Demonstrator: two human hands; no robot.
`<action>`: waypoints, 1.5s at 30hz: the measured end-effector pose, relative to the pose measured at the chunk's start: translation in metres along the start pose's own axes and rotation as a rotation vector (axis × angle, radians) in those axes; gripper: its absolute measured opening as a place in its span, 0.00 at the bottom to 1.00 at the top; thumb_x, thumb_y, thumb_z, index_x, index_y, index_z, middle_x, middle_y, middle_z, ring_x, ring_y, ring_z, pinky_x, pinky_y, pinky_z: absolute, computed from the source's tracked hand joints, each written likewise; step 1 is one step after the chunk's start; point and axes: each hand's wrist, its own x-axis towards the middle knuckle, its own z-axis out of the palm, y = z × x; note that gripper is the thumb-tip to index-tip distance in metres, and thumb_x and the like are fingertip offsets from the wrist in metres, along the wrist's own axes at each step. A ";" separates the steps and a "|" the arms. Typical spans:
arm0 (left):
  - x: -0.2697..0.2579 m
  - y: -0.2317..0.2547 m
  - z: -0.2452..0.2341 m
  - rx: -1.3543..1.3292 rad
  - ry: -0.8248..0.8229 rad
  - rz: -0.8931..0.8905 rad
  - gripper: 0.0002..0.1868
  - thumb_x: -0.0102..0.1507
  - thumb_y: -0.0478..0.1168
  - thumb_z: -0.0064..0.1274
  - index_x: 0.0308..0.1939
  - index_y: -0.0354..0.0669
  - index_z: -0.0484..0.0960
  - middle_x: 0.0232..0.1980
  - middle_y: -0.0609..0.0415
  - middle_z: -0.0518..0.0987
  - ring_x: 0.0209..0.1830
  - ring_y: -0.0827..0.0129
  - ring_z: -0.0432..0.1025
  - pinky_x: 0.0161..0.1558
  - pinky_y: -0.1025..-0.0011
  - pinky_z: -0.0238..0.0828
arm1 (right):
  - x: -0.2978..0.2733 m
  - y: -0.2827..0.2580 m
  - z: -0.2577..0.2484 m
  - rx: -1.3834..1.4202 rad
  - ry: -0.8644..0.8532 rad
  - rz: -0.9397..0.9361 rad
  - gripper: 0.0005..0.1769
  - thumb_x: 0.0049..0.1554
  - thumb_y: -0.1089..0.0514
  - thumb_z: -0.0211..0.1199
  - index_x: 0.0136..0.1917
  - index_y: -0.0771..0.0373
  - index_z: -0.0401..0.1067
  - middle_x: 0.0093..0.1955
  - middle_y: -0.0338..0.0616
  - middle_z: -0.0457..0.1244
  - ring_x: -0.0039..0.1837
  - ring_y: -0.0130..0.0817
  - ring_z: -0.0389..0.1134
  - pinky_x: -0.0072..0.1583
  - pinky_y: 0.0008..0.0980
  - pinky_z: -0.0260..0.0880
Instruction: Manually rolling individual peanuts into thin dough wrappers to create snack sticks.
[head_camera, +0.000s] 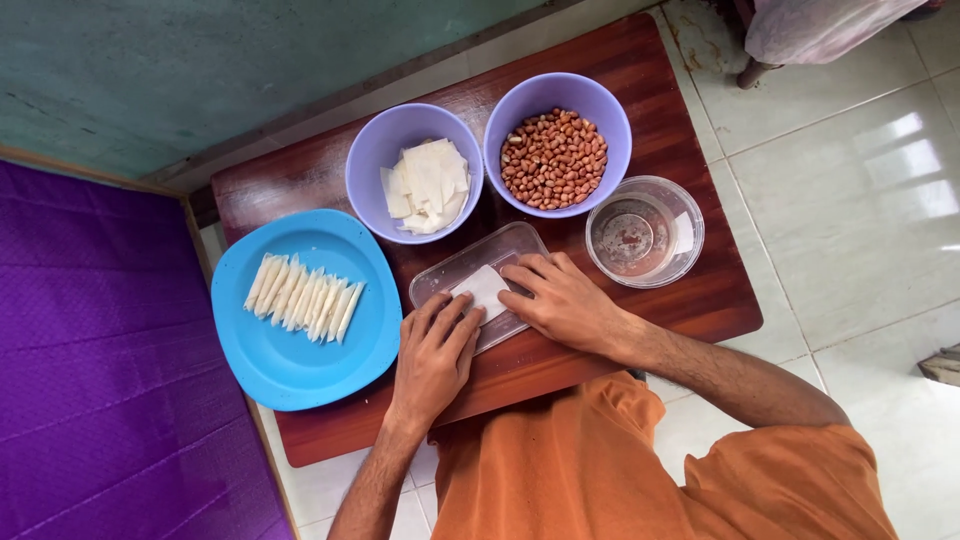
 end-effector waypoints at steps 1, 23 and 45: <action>0.000 -0.001 0.000 -0.003 -0.004 0.001 0.12 0.65 0.38 0.59 0.53 0.53 0.84 0.58 0.57 0.81 0.64 0.58 0.72 0.60 0.62 0.65 | -0.002 0.000 -0.001 0.001 -0.002 0.005 0.08 0.62 0.53 0.60 0.55 0.51 0.72 0.59 0.45 0.63 0.62 0.46 0.63 0.55 0.42 0.61; 0.019 -0.007 -0.008 -0.085 -0.150 0.205 0.15 0.61 0.35 0.59 0.52 0.53 0.84 0.58 0.55 0.81 0.65 0.56 0.71 0.59 0.56 0.67 | -0.003 0.000 -0.025 -0.020 -0.048 -0.012 0.13 0.61 0.64 0.54 0.59 0.61 0.70 0.57 0.51 0.63 0.56 0.49 0.65 0.51 0.41 0.62; 0.218 -0.012 0.032 -0.054 -0.467 0.044 0.39 0.54 0.37 0.70 0.64 0.27 0.70 0.51 0.31 0.78 0.46 0.36 0.79 0.43 0.49 0.82 | 0.086 0.143 -0.047 0.006 -0.617 0.434 0.42 0.43 0.59 0.81 0.68 0.69 0.69 0.60 0.66 0.64 0.56 0.62 0.72 0.51 0.57 0.79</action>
